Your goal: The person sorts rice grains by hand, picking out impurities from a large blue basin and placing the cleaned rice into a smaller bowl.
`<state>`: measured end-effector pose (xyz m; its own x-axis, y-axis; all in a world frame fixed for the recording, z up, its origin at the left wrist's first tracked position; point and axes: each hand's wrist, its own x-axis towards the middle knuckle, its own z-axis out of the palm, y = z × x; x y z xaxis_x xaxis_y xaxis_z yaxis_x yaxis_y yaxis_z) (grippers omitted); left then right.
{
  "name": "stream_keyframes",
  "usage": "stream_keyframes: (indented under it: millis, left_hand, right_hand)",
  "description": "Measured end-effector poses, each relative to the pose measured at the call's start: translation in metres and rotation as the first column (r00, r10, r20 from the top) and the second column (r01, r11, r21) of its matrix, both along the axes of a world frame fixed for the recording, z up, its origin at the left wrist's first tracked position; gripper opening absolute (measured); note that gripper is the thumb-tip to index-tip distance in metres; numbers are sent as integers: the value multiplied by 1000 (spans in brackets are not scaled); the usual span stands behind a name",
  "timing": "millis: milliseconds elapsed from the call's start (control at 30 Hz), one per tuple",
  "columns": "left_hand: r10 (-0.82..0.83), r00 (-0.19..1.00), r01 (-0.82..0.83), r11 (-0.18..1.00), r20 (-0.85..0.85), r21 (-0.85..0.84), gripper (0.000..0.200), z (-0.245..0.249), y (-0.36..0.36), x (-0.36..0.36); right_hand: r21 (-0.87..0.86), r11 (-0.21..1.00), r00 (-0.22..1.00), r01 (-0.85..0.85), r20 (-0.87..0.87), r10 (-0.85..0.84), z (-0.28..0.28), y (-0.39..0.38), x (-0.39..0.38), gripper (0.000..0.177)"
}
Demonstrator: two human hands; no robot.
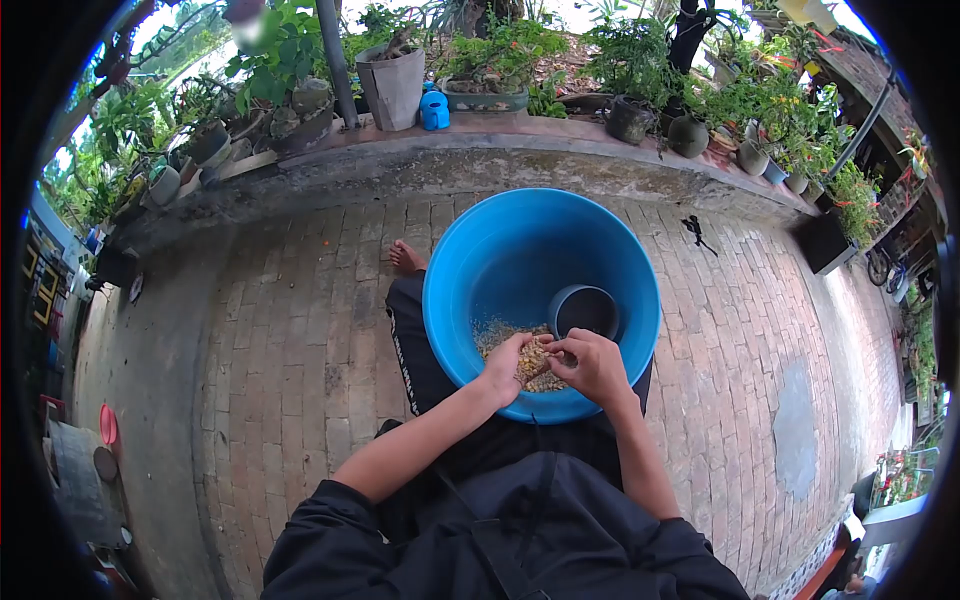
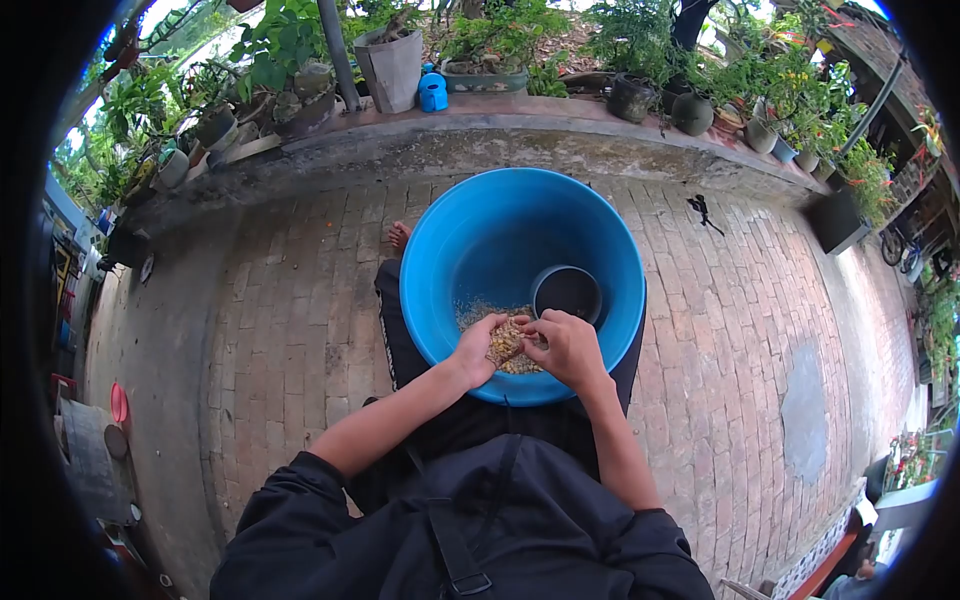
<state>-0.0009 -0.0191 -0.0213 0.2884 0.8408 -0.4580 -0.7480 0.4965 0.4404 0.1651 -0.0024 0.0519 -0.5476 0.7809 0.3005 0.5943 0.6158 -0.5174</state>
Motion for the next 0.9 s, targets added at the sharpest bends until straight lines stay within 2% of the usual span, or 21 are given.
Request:
stream_keyframes:
  millis: [133, 467, 667, 867, 900]
  left_hand:
    - [-3, 999, 3, 1000, -43, -13, 35, 4, -1, 0]
    - [-24, 998, 23, 999, -60, -22, 35, 3, -1, 0]
    - [-24, 998, 24, 1000, -53, -4, 35, -1, -1, 0]
    - [-8, 999, 7, 1000, -41, -14, 35, 2, 0, 1]
    - [-2, 999, 2, 1000, -32, -7, 35, 2, 0, 1]
  right_hand:
    - [90, 996, 993, -24, 119, 13, -4, 2, -3, 16]
    - [75, 997, 991, -29, 134, 19, -1, 0, -5, 14]
    - [64, 997, 992, -54, 117, 46, 3, -1, -5, 12]
    - [-23, 999, 999, -31, 19, 32, 6, 1, 1, 10]
    - [-44, 999, 999, 14, -35, -16, 6, 3, 3, 10]
